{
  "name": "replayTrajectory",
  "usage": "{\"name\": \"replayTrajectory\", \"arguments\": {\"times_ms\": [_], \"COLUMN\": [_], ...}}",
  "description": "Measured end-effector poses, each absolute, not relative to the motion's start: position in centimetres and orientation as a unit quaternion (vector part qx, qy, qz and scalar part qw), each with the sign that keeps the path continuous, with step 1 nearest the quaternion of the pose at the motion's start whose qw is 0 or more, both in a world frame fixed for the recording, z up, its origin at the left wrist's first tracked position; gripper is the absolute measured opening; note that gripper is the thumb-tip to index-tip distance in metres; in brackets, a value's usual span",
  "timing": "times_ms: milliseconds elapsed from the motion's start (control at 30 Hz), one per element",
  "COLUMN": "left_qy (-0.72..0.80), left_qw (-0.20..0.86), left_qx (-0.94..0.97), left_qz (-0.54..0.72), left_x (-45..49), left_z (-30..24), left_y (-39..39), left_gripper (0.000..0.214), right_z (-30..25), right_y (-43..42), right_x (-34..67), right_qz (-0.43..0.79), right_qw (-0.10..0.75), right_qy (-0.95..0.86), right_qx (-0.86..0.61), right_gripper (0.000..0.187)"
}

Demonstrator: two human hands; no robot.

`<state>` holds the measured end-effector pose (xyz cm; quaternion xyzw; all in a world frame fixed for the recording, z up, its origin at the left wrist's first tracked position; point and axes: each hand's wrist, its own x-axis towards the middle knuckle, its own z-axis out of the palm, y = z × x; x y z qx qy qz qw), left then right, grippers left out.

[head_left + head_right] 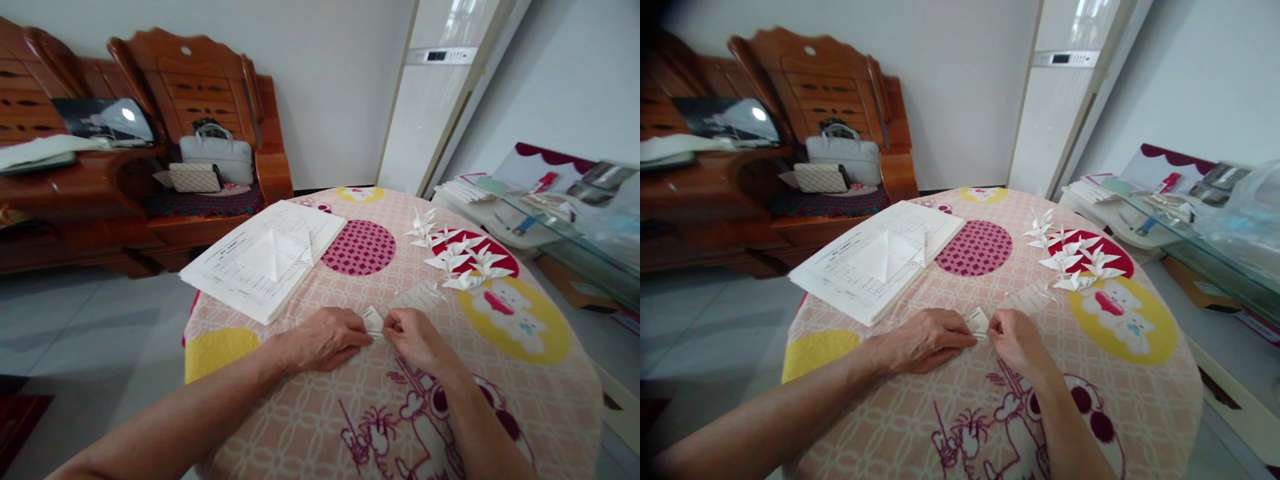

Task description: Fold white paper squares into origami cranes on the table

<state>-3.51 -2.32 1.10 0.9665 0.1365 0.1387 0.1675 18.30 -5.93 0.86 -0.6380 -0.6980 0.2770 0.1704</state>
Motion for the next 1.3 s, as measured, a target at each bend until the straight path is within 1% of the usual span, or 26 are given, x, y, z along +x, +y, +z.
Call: {"name": "replayTrajectory", "arguments": {"times_ms": [200,633,867,1000,1300], "left_qy": [0.160,0.166,0.170,0.170,0.155], "left_qw": [0.154,0.145,0.126,0.135,0.177], "left_qx": [0.968,0.969,0.973,0.972,0.964], "left_qz": [0.117,0.112,0.086,0.093,0.124], "left_x": [-3.5,-3.4,-3.2,-3.2,-3.5], "left_z": [1.2,0.9,1.2,1.1,1.1], "left_y": [-2.5,-2.6,-2.7,-2.6,-2.4], "left_gripper": [0.025,0.022,0.019,0.020,0.019], "right_z": [0.9,0.8,0.9,0.8,1.0], "right_y": [-5.9,-5.9,-6.2,-6.1,-6.1], "right_x": [18.3,18.1,17.3,17.6,18.7], "right_qz": [0.273,0.266,0.216,0.224,0.251], "right_qw": [0.160,0.152,0.132,0.139,0.159], "right_qy": [-0.698,-0.692,-0.694,-0.690,-0.664], "right_qx": [-0.642,-0.653,-0.673,-0.674,-0.686], "right_gripper": [0.011,0.010,0.012,0.008,0.011]}}
